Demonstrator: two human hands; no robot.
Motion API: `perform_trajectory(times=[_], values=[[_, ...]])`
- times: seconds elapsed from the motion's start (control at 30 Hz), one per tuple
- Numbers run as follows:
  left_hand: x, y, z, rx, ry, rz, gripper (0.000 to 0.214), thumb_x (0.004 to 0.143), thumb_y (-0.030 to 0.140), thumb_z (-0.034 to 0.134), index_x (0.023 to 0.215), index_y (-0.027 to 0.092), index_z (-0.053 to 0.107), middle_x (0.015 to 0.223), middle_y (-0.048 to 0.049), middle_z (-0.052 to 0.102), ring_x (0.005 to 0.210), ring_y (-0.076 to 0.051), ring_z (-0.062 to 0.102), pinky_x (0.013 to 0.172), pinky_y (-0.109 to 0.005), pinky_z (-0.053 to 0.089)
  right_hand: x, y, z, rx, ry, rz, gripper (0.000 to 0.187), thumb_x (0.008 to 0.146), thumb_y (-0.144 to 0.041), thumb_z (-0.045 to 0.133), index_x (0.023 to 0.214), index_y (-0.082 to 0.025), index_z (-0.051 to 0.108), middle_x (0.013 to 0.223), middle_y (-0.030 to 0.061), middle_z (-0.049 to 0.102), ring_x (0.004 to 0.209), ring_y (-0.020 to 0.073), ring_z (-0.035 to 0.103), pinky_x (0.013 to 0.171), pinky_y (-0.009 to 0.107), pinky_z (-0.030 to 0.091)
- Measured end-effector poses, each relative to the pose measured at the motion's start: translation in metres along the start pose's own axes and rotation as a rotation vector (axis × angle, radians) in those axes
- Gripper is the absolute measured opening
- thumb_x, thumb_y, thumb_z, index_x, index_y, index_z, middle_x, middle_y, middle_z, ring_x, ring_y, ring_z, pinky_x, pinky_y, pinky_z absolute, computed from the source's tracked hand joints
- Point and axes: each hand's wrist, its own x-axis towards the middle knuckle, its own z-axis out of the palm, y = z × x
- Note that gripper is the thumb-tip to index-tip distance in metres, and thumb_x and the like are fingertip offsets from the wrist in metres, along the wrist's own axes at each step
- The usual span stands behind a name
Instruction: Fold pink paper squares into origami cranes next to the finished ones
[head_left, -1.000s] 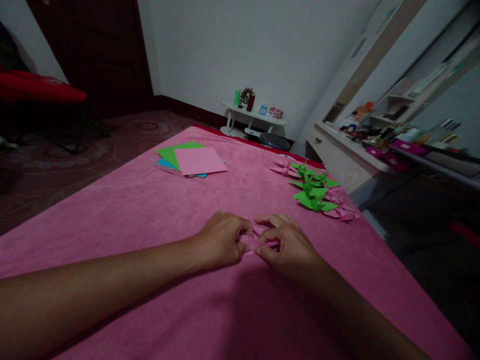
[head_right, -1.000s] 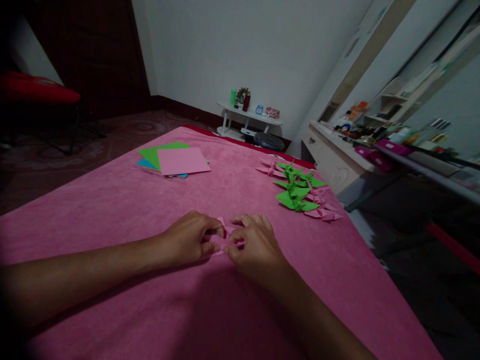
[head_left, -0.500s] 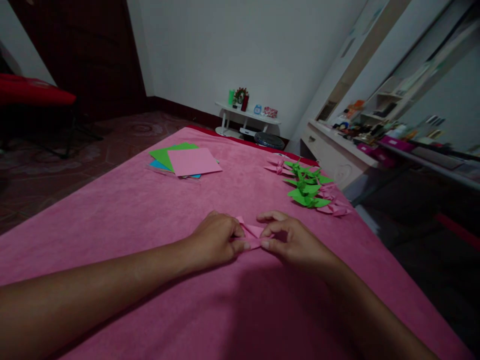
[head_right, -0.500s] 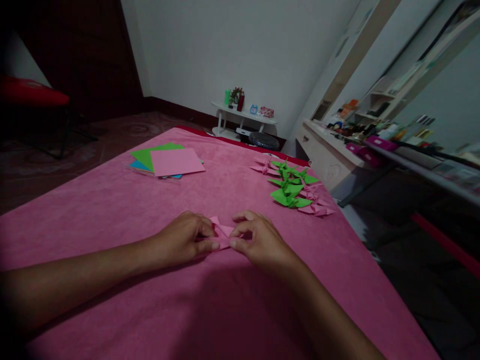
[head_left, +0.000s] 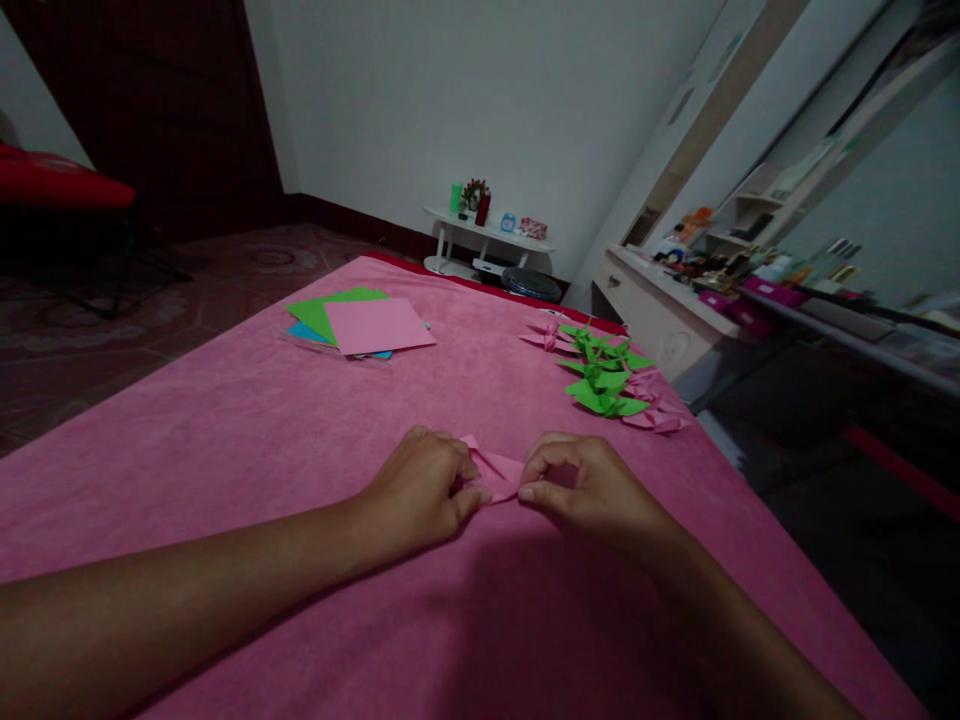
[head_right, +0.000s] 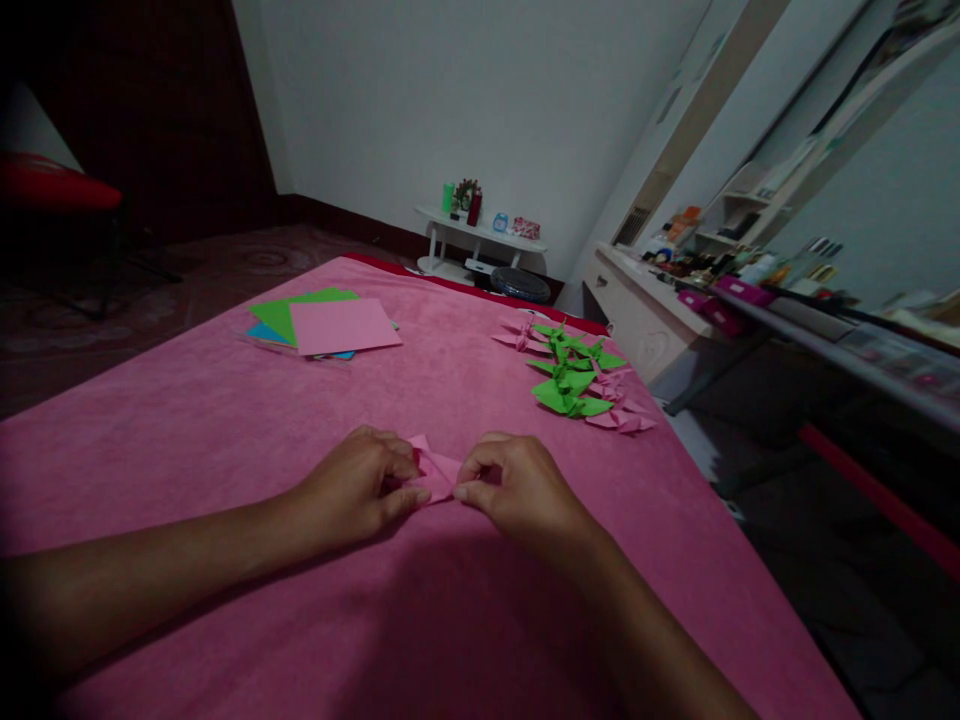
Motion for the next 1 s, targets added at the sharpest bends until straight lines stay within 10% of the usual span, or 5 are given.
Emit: perform_trajectory(times=[1.0], values=[[-0.003, 0.002, 0.0, 0.012, 0.026, 0.073, 0.016, 0.084, 0.026, 0.053, 0.092, 0.026, 0.067, 0.08, -0.0015, 0.068, 0.08, -0.018, 0.058, 0.075, -0.033, 0.031, -0.002, 0.0, 0.022, -0.101, 0.122, 0.132, 0.021, 0.07, -0.018, 0.06, 0.09, -0.022, 0.057, 0.077, -0.0009, 0.06, 0.066, 0.0141, 0.056, 0.062, 0.026, 0.041]])
